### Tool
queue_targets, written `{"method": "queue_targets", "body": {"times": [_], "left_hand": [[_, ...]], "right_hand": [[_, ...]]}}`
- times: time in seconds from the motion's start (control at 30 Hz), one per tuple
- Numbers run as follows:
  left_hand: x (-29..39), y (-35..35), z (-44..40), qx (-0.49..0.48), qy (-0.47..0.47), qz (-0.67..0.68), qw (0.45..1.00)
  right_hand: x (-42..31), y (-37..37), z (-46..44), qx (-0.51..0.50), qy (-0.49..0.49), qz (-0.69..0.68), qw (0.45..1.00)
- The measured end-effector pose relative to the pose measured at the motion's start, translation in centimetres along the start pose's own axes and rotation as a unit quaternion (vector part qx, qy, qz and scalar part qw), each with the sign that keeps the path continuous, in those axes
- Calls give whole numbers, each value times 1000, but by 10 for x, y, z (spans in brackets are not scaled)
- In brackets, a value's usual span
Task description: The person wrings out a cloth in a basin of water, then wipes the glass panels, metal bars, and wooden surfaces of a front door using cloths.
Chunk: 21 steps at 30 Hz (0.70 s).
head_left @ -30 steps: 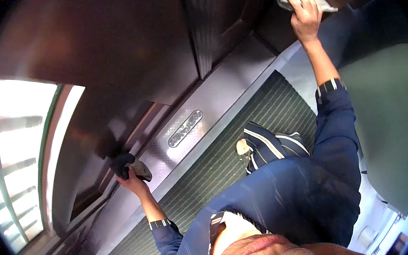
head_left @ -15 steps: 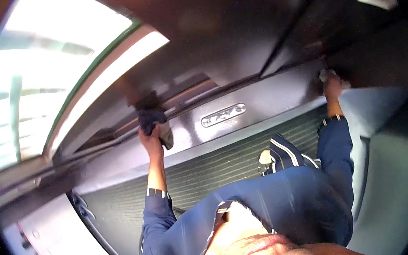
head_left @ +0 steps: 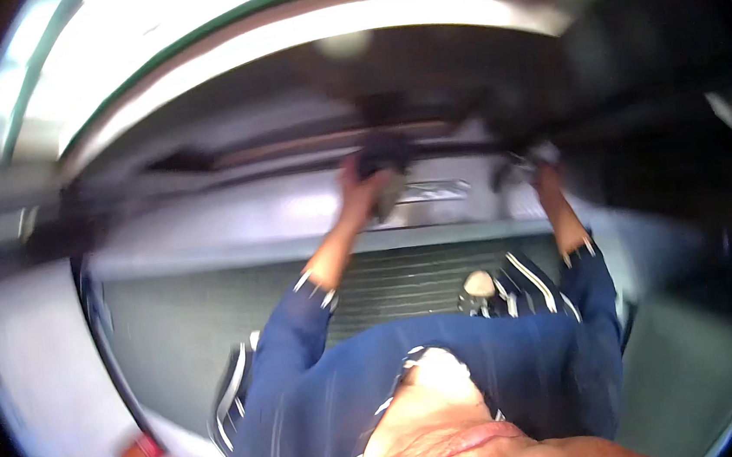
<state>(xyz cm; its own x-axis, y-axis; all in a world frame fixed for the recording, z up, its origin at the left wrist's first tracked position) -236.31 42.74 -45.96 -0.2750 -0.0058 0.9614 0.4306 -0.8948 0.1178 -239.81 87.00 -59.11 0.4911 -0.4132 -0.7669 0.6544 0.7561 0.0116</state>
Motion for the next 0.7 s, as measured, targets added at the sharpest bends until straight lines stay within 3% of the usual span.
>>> {"method": "queue_targets", "body": {"times": [0.07, 0.1, 0.13, 0.23, 0.3, 0.4, 0.5, 0.63, 0.7], "left_hand": [[-12, 15, 6, 11, 63, 11, 998], [-36, 17, 2, 7, 47, 54, 997], [-40, 27, 7, 25, 75, 69, 995], [-35, 35, 26, 54, 105, 102, 988], [-41, 43, 34, 60, 118, 82, 988], [-25, 29, 54, 65, 136, 70, 986], [-21, 18, 65, 34, 124, 67, 989], [-6, 3, 84, 16, 116, 5, 993], [-13, 7, 87, 6, 121, -36, 992]], "right_hand": [[15, 15, -12, 42, 54, 60, 996], [12, 38, -7, 85, 79, 137, 984], [30, 60, -35, 157, 174, 224, 946], [-13, 101, -4, 245, 316, 260, 879], [-49, 116, 4, 276, 417, 291, 816], [-116, 122, 3, 300, 551, 389, 674], [-163, 124, -32, 316, 534, 512, 595], [-174, 134, -44, 230, 506, 761, 335], [-148, 150, -55, 232, 528, 757, 307]]}}
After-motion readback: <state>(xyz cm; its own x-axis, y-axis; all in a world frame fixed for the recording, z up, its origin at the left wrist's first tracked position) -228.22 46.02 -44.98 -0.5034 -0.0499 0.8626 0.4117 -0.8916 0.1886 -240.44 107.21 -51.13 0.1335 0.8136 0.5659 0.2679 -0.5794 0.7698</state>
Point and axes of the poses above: each hand's wrist, its own z-axis away from the middle knuckle, its own y-axis out of the back of the hand, x = y × z, the point moved 3 cm from there along -z, towards the middle knuckle, and after that the axes turned 15 degrees about x, right-handed, at the moved point
